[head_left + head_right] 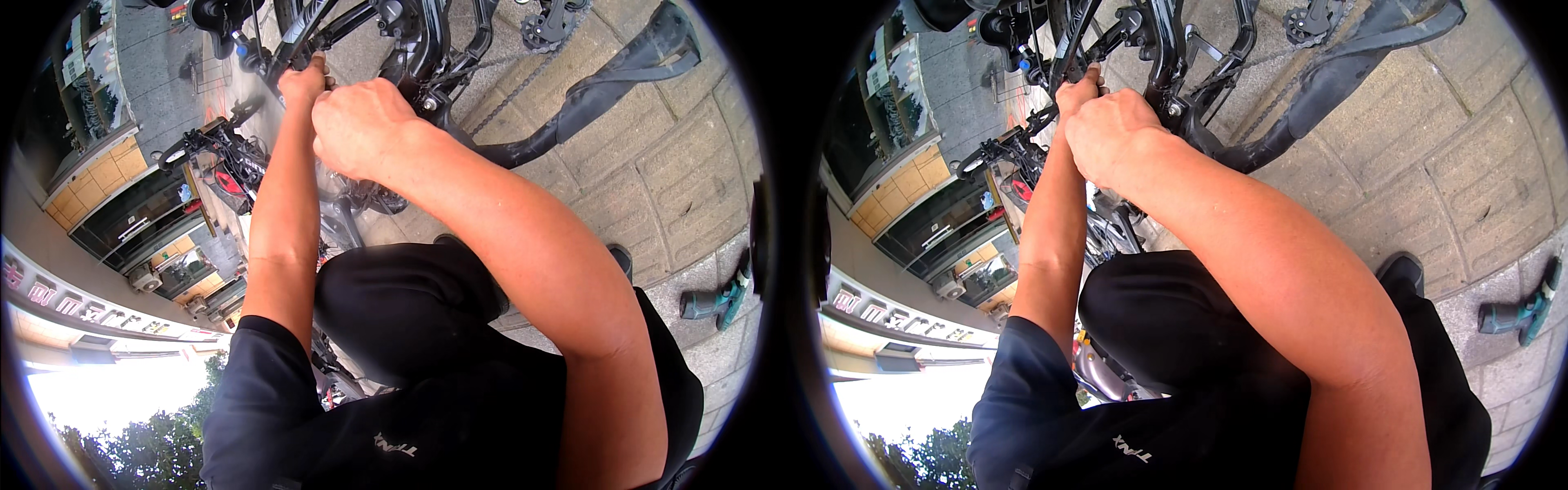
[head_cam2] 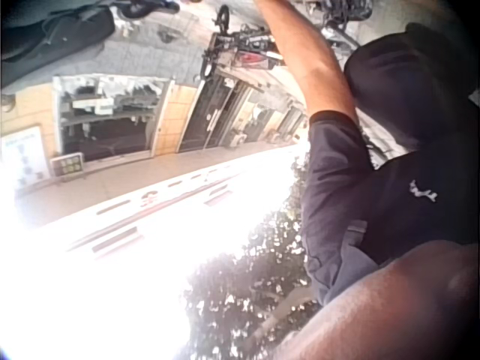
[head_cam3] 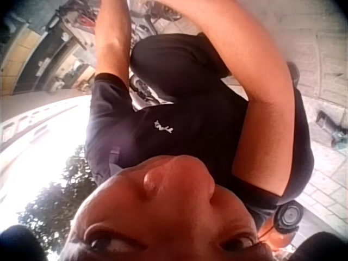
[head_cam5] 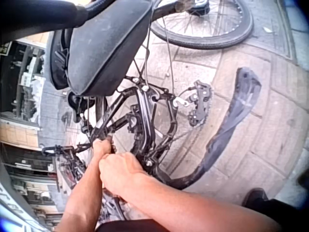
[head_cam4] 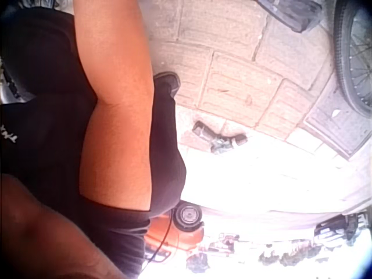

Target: The person removes a bicycle tire from the rim, inspects the inner tube, and reassembles the tire onto the wheel. They manipulate the tire and tube by hand, then walk into a shop area and pick up a small metal part from a container.

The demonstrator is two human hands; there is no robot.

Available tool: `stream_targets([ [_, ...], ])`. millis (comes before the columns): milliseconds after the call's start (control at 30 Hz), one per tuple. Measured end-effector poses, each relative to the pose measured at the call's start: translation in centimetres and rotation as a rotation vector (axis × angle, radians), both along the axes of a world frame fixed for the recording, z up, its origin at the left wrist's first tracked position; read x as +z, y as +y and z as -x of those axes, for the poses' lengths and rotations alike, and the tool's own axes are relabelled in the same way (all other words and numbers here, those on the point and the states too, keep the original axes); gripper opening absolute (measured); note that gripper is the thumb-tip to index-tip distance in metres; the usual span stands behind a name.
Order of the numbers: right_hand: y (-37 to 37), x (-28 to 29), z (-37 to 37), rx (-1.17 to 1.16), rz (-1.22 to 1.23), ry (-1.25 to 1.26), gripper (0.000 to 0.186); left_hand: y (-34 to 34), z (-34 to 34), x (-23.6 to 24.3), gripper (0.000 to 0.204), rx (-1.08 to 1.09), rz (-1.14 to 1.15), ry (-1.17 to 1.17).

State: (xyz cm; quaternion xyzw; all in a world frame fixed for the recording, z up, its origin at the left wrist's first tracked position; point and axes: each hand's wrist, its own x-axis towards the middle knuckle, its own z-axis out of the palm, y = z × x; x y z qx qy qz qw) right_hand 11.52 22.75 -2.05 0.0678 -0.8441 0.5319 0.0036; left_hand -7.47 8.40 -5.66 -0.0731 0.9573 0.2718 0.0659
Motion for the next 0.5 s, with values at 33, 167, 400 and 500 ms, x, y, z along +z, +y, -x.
stream_targets([
  [33,0.04,0.02,-0.01,0.002,0.001,-0.002,0.025,-0.03,0.04,-0.03,0.028,0.002,-0.003,-0.005],
  [167,0.08,0.09,-0.06,0.000,-0.001,0.001,0.024,-0.42,0.43,-0.27,0.029,-0.008,0.021,0.010],
  [400,0.00,0.01,-0.01,-0.003,0.000,0.000,0.024,-0.38,0.42,-0.30,0.028,-0.002,0.031,0.012],
  [500,-0.12,-0.06,0.01,-0.016,-0.001,0.010,0.024,0.02,0.07,-0.06,0.028,-0.002,0.050,0.019],
])
